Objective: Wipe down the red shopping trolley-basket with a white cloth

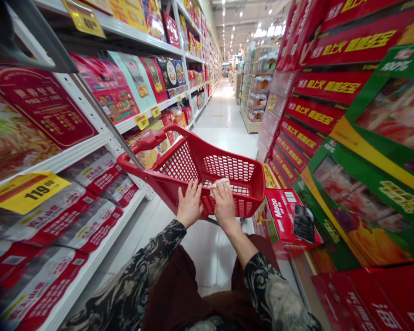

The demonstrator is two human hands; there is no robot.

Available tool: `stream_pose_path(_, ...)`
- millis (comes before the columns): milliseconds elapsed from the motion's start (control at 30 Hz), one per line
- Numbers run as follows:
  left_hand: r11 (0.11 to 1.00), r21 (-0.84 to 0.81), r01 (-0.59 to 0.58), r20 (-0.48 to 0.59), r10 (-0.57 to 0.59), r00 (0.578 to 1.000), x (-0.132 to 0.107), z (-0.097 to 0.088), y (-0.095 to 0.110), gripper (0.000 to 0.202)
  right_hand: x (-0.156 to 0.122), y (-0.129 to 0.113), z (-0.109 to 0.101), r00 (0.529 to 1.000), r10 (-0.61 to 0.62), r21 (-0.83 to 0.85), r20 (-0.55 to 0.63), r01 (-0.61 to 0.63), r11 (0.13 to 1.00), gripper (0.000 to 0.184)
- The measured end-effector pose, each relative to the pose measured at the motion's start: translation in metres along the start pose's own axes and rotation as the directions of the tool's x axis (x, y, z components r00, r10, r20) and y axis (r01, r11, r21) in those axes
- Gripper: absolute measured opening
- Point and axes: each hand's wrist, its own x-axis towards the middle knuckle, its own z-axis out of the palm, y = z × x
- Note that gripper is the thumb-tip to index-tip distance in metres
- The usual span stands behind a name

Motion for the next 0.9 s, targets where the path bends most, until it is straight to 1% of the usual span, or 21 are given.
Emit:
stream_pose_path(67, 1.0, -0.005, -0.005, -0.005, 0.005, 1.0, -0.002, -0.001, 0.0, 0.066, -0.004, 0.006, -0.006, 1.0, 0.012, -0.004, 0.025, -0.012, 1.0, 0.047)
stream_pose_path(133, 1.0, -0.011, -0.013, -0.013, 0.012, 1.0, -0.003, -0.002, 0.0, 0.066, -0.012, 0.021, -0.018, 0.997, 0.065, -0.044, 0.032, -0.063, 0.997, 0.049)
stream_pose_path(233, 1.0, -0.021, -0.014, -0.019, 0.014, 1.0, -0.004, -0.001, 0.002, 0.067, -0.023, 0.044, -0.036, 0.987, 0.16, -0.124, 0.003, -0.159, 0.98, 0.05)
stream_pose_path(300, 1.0, -0.029, -0.007, -0.02, 0.006, 1.0, -0.003, 0.0, 0.005, 0.068, -0.025, 0.048, -0.04, 0.984, 0.18, -0.135, -0.015, -0.18, 0.974, 0.051)
stream_pose_path(367, 0.999, -0.034, 0.001, -0.02, -0.002, 1.0, -0.002, 0.001, 0.008, 0.07, -0.021, 0.04, -0.035, 0.988, 0.153, -0.112, -0.018, -0.154, 0.982, 0.051)
stream_pose_path(533, 1.0, -0.022, -0.006, -0.017, 0.006, 1.0, -0.001, 0.001, 0.01, 0.069, -0.003, 0.002, -0.006, 1.0, 0.019, -0.039, 0.001, -0.019, 0.999, 0.046)
stream_pose_path(600, 1.0, -0.018, -0.008, -0.013, 0.008, 1.0, -0.001, -0.001, 0.008, 0.068, 0.0, -0.003, -0.003, 1.0, -0.014, -0.023, 0.017, 0.014, 1.0, 0.046)
stream_pose_path(633, 1.0, -0.019, -0.008, -0.012, 0.008, 1.0, -0.002, -0.001, 0.007, 0.068, -0.001, -0.001, -0.005, 0.999, -0.021, -0.02, 0.028, 0.021, 1.0, 0.046)
stream_pose_path(700, 1.0, -0.026, -0.009, -0.014, 0.009, 1.0, -0.003, -0.003, 0.006, 0.067, -0.007, 0.01, -0.016, 0.998, -0.008, -0.038, 0.057, 0.01, 0.999, 0.048)
stream_pose_path(733, 0.999, -0.032, -0.009, -0.015, 0.009, 1.0, -0.003, -0.003, 0.006, 0.066, -0.012, 0.018, -0.023, 0.997, 0.017, -0.059, 0.072, -0.013, 0.998, 0.049)
stream_pose_path(800, 0.999, -0.042, -0.008, -0.017, 0.007, 1.0, -0.003, -0.002, 0.006, 0.066, -0.023, 0.037, -0.039, 0.991, 0.106, -0.119, 0.08, -0.096, 0.988, 0.052)
stream_pose_path(900, 0.998, -0.057, -0.006, -0.014, 0.005, 1.0, -0.002, -0.001, 0.009, 0.067, -0.035, 0.056, -0.055, 0.973, 0.228, -0.162, 0.032, -0.22, 0.962, 0.053)
